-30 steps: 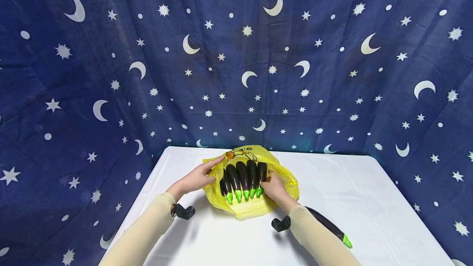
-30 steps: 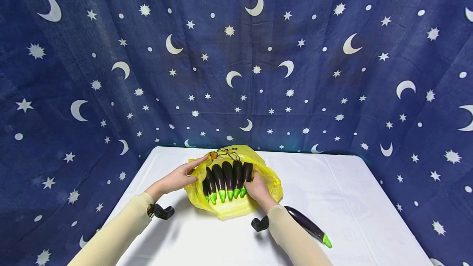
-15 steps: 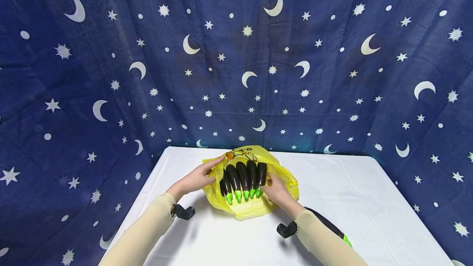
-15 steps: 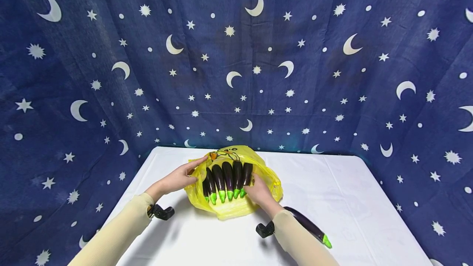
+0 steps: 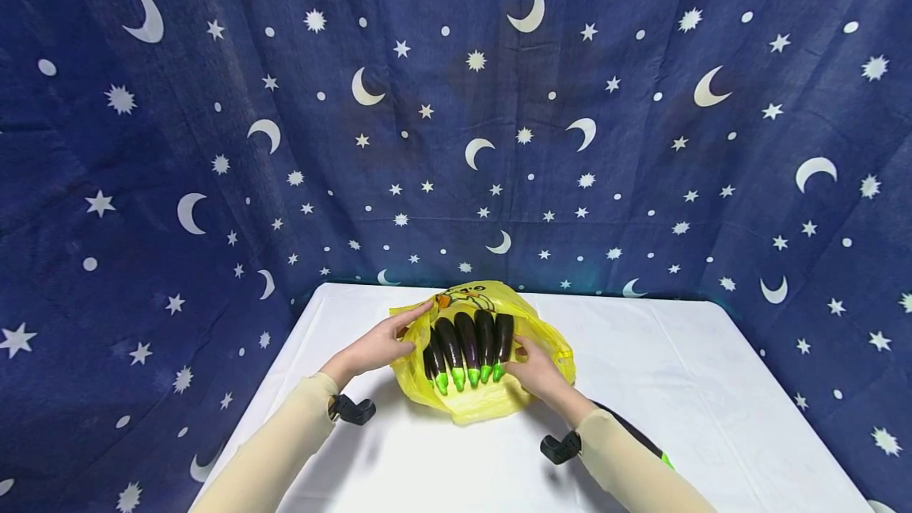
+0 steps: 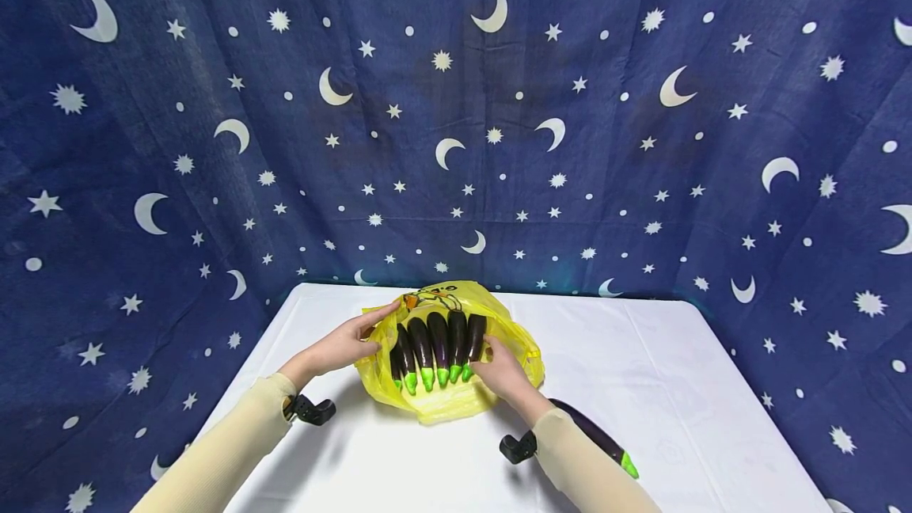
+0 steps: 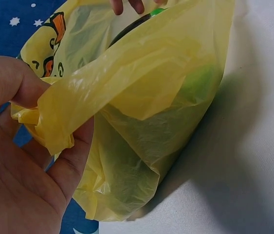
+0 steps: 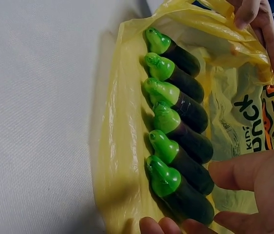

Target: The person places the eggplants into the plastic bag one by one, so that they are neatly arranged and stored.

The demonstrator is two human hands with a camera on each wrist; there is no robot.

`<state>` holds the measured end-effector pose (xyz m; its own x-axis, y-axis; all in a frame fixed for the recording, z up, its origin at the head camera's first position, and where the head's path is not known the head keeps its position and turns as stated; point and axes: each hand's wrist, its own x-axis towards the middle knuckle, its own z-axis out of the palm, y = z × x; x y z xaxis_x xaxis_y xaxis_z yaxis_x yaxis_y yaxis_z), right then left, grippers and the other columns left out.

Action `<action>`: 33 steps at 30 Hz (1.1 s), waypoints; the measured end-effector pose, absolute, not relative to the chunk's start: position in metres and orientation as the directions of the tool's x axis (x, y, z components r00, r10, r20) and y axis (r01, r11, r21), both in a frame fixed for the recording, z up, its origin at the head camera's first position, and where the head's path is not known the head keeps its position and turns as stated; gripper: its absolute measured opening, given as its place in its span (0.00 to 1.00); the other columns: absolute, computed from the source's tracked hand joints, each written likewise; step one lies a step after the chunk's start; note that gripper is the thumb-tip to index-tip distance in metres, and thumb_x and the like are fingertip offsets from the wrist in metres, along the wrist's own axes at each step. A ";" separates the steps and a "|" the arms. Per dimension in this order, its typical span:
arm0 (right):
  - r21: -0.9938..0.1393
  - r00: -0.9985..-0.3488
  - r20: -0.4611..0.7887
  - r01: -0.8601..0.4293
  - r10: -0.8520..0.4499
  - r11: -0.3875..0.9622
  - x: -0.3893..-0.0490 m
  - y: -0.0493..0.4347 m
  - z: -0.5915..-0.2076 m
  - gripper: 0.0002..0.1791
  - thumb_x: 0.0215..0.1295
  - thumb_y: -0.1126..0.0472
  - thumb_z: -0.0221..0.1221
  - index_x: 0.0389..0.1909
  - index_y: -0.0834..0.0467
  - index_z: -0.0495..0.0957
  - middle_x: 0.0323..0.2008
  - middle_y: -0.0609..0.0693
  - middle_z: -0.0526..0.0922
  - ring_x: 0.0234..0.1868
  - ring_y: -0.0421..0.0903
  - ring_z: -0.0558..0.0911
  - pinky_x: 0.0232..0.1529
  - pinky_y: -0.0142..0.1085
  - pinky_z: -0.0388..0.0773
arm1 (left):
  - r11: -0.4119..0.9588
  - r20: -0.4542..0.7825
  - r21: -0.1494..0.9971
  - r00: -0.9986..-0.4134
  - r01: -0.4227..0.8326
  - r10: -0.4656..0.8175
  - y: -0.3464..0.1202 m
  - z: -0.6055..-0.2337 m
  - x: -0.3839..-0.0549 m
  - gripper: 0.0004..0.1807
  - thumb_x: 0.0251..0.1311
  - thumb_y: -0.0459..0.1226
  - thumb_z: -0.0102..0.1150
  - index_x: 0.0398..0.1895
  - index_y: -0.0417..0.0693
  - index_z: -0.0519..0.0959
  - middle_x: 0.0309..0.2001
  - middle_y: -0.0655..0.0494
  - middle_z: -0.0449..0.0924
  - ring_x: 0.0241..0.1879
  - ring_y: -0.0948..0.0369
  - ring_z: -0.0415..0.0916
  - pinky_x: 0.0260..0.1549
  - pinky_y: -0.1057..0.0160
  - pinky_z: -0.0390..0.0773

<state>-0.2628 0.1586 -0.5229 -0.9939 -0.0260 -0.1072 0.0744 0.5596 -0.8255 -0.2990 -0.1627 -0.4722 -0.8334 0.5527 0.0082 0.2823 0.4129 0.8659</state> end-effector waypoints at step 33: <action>-0.843 -0.970 0.055 -0.173 -0.238 0.510 -0.238 0.202 -0.488 0.42 0.61 0.61 0.70 0.76 0.57 0.66 0.68 0.62 0.72 0.62 0.62 0.75 0.58 0.55 0.75 | 0.416 -0.002 0.870 -0.843 0.264 0.538 -0.163 -0.473 -0.299 0.45 0.62 0.27 0.54 0.81 0.65 0.57 0.81 0.58 0.50 0.76 0.54 0.53 0.69 0.50 0.61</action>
